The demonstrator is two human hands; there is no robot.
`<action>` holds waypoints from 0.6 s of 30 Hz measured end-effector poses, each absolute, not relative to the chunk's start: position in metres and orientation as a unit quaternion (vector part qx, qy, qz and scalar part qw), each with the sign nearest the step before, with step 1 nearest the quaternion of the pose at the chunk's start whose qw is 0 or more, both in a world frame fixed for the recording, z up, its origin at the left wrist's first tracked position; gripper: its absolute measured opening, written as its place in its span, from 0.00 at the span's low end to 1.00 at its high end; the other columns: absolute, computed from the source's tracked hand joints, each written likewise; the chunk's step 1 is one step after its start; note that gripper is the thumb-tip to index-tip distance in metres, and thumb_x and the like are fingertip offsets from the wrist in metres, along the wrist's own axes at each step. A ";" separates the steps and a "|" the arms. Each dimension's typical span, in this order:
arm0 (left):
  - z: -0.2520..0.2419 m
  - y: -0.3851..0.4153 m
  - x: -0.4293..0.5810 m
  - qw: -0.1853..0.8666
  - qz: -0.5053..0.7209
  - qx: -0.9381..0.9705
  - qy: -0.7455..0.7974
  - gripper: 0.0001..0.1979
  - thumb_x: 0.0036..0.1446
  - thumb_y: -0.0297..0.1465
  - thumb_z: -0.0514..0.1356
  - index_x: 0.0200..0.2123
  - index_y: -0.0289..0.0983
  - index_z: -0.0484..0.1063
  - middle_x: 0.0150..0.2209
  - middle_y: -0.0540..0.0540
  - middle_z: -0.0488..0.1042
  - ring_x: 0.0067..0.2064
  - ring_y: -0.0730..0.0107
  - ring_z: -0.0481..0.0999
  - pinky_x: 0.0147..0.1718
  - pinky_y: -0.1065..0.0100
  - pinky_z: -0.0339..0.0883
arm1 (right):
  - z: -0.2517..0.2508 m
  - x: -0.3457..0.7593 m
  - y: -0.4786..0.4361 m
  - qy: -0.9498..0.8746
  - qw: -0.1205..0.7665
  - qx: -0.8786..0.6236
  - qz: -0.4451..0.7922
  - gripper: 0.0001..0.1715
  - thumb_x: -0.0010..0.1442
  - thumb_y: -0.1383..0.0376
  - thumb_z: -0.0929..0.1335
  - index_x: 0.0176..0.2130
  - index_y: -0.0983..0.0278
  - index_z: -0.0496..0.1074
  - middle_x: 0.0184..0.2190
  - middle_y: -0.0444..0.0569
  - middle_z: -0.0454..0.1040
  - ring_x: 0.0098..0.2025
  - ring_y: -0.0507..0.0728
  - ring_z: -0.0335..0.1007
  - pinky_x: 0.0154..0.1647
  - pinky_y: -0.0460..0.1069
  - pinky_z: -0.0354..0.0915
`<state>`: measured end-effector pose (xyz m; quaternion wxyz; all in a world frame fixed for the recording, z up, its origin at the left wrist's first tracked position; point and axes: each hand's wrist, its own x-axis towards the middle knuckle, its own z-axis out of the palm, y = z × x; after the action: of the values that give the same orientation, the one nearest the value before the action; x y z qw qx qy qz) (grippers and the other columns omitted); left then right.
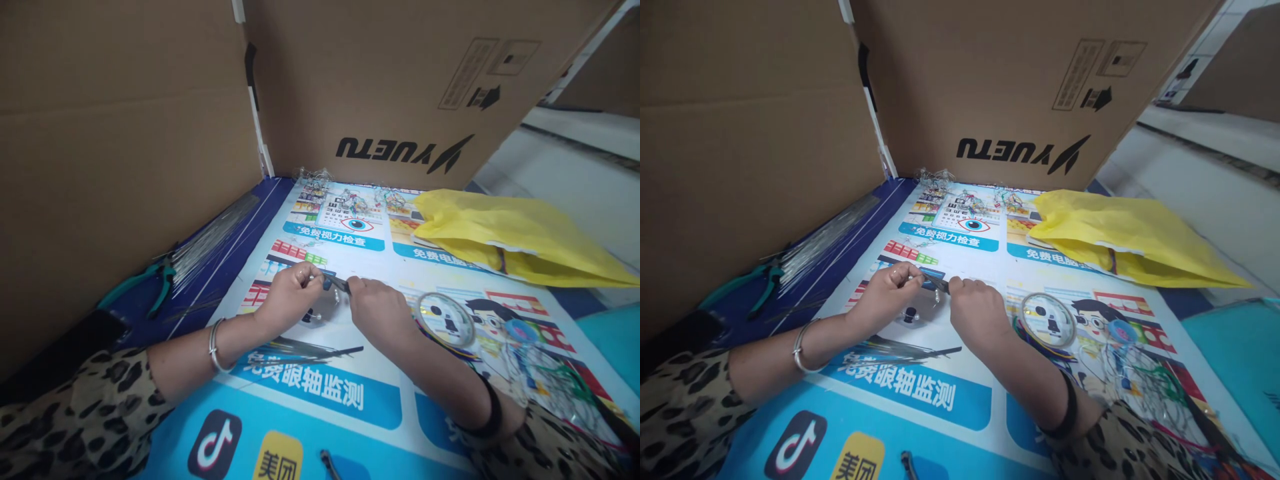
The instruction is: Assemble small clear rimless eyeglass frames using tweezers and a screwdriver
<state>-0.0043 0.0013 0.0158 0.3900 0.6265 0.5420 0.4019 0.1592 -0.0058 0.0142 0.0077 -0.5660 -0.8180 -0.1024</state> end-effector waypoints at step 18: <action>0.013 0.006 -0.008 0.474 0.413 0.600 0.494 0.06 0.49 0.30 0.54 0.24 0.34 0.65 0.19 0.55 0.60 0.21 0.82 0.56 0.19 0.77 0.52 | 0.015 0.171 0.003 -0.834 0.047 -0.549 0.031 0.10 0.60 0.62 0.58 0.35 0.61 0.65 0.33 0.47 0.72 0.37 0.55 0.66 0.31 0.46 0.53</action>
<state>-0.0077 0.0062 0.0132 0.4745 0.6001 0.4939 0.4133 0.1714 0.0027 0.0146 0.0470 -0.5486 -0.8342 0.0309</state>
